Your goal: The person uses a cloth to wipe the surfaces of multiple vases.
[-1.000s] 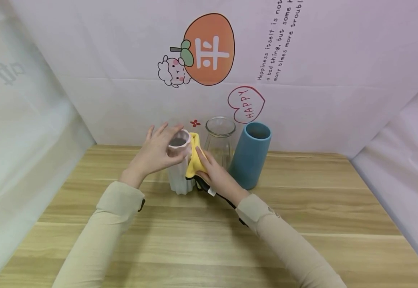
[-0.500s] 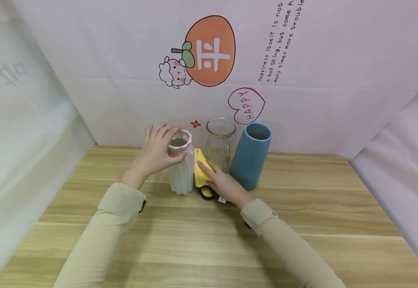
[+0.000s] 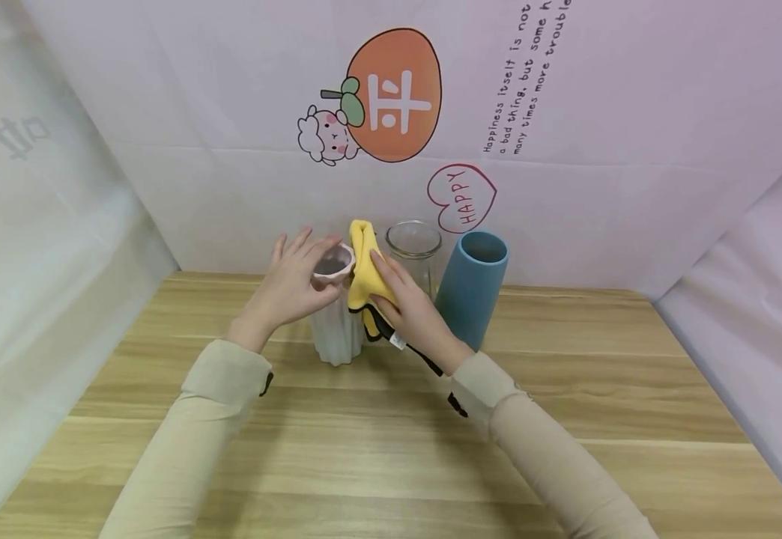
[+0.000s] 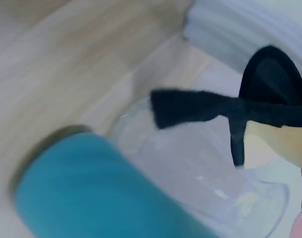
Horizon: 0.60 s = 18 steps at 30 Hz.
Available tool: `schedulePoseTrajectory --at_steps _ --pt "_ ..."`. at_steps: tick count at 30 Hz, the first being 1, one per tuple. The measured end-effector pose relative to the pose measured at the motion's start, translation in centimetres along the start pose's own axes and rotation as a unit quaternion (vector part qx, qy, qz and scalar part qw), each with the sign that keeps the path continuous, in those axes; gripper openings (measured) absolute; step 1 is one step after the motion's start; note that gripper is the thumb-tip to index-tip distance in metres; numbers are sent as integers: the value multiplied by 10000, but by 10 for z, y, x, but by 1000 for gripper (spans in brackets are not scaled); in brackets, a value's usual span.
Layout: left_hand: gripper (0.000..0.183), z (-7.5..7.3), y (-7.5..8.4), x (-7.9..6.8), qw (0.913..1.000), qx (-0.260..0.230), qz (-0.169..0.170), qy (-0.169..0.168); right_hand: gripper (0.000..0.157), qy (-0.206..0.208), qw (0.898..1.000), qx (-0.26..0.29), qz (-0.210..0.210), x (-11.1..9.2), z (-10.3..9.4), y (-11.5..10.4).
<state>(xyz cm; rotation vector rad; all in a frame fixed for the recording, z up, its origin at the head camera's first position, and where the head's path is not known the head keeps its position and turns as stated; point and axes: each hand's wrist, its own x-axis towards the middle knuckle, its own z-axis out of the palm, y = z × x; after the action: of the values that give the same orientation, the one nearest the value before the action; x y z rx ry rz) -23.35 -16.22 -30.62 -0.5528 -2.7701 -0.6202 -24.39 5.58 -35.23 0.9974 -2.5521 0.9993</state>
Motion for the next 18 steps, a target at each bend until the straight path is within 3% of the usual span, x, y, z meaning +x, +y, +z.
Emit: schedulePoseTrajectory --at_steps 8,18 --pt "72 0 -1 3 9997 -210 16 -110 73 -262 9993 242 -66 9 9 -7" --pt "74 0 -3 2 9997 -136 178 -129 72 -691 9975 -122 93 -11 27 12"
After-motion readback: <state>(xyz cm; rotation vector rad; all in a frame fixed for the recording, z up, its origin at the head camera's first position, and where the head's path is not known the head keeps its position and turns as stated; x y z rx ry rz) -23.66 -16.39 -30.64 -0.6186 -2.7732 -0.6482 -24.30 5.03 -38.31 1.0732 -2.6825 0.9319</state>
